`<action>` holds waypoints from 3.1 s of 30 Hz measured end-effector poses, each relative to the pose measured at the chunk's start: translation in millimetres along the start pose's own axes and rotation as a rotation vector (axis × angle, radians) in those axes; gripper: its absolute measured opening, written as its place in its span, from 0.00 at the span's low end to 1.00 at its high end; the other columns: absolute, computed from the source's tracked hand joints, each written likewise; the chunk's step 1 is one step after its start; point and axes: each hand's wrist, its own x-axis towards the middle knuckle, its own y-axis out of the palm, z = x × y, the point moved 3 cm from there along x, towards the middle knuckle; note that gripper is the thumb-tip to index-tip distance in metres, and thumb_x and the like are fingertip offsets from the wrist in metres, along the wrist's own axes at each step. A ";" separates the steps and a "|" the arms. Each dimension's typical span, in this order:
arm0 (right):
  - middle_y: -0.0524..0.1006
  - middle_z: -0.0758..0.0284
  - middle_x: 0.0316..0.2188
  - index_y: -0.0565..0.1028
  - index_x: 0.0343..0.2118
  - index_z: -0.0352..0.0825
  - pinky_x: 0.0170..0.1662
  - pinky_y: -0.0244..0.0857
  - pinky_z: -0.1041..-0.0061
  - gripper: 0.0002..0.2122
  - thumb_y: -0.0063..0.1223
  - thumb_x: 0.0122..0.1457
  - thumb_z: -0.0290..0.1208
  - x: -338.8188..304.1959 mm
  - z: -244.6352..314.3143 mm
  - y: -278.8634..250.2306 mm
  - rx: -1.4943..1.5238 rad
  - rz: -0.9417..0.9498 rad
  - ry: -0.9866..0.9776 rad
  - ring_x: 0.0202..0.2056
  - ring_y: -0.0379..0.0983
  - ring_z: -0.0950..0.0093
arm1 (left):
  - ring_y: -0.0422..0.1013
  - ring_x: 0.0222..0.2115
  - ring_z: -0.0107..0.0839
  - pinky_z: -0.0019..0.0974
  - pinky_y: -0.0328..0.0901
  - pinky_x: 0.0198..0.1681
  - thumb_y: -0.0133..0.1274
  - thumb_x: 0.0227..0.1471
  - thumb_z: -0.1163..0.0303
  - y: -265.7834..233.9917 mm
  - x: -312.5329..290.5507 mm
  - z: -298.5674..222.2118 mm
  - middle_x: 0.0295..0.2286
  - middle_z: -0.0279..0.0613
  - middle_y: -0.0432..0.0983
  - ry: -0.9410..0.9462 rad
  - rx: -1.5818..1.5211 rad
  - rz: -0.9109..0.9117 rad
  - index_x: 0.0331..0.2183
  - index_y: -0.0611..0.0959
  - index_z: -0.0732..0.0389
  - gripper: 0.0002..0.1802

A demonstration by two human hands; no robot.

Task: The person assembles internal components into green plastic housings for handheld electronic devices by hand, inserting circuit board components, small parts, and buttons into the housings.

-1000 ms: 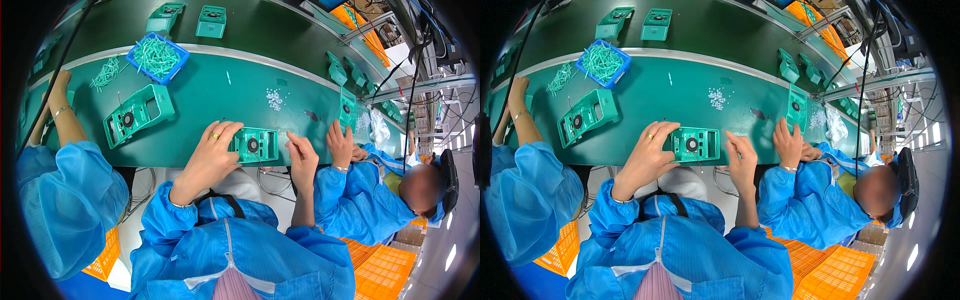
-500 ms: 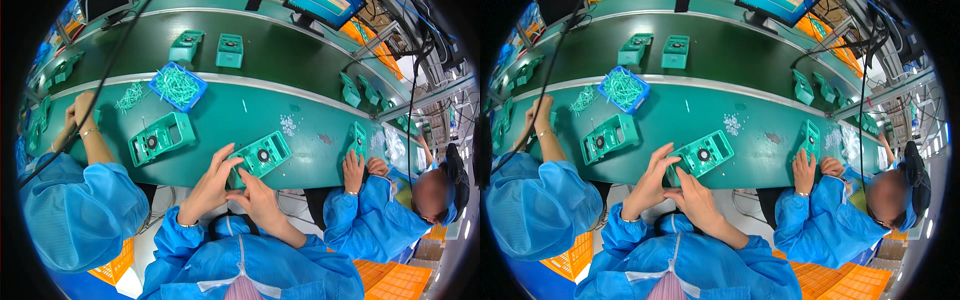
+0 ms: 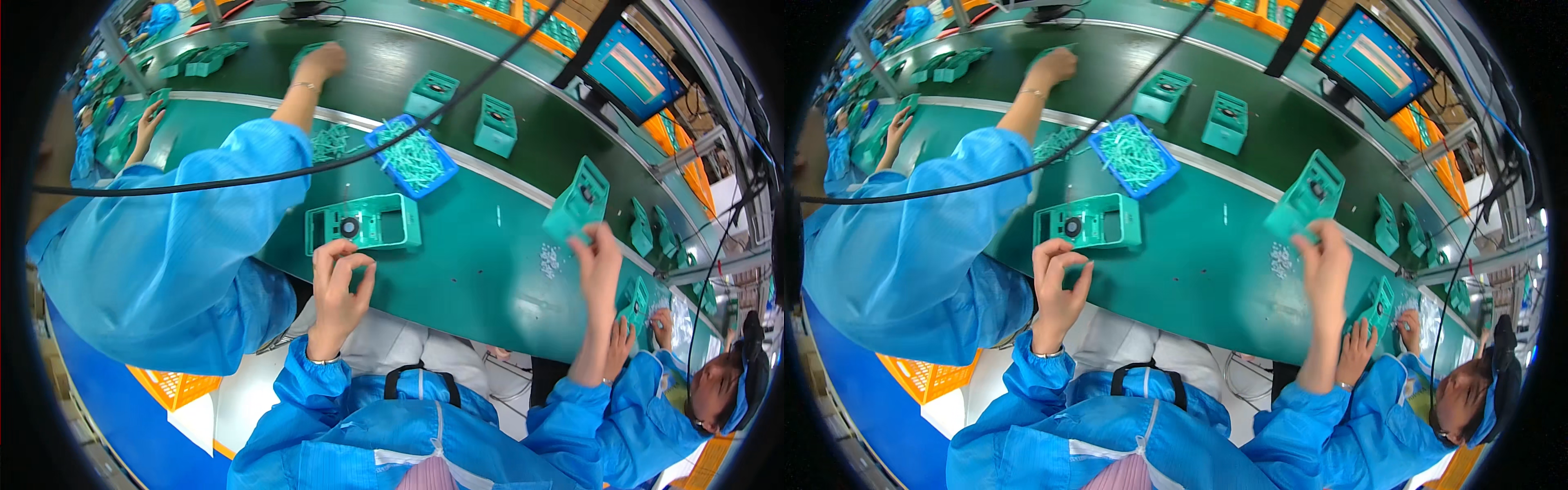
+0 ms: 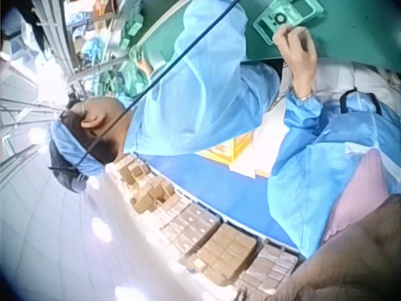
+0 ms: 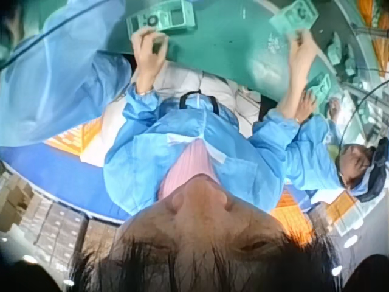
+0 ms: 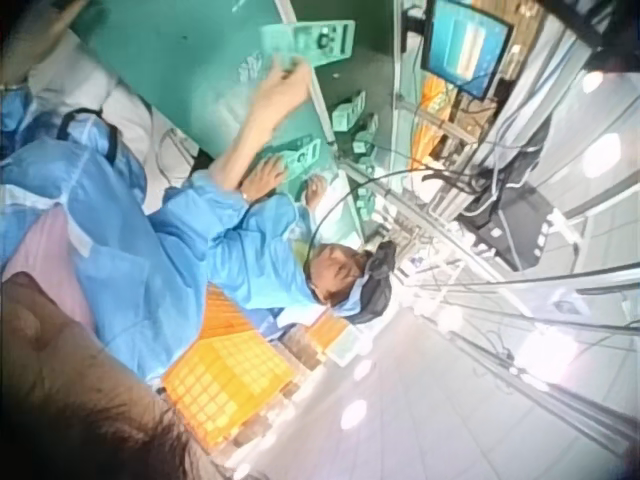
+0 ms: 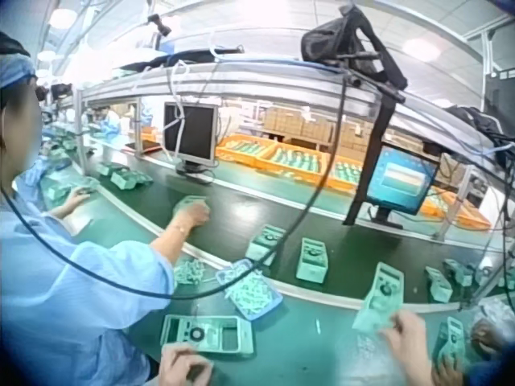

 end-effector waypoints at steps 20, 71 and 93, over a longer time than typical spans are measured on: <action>0.80 0.57 0.37 0.80 0.42 0.32 0.42 0.71 0.64 0.09 0.63 0.60 0.26 91.8 -111.2 60.2 -0.053 -0.052 -0.016 0.38 0.79 0.59 | 0.66 0.57 0.53 0.47 0.64 0.62 0.80 0.28 0.71 -10.5 24.1 52.1 0.53 0.53 0.68 -0.283 0.075 0.392 0.63 0.71 0.65 0.58; 0.77 0.67 0.33 0.80 0.33 0.34 0.29 0.64 0.67 0.07 0.68 0.52 0.24 -84.3 74.6 83.3 -0.119 0.028 -0.325 0.30 0.77 0.67 | 0.78 0.36 0.34 0.40 0.61 0.43 0.66 0.54 0.64 135.6 10.5 -49.4 0.36 0.32 0.86 0.001 -0.324 0.613 0.40 0.89 0.54 0.10; 0.76 0.71 0.28 0.79 0.33 0.38 0.32 0.58 0.68 0.04 0.62 0.56 0.28 -77.0 77.9 86.0 -0.324 0.062 -0.421 0.29 0.74 0.72 | 0.78 0.35 0.36 0.41 0.61 0.43 0.63 0.56 0.64 138.1 11.3 -46.5 0.35 0.34 0.86 -0.016 -0.335 0.597 0.40 0.89 0.55 0.10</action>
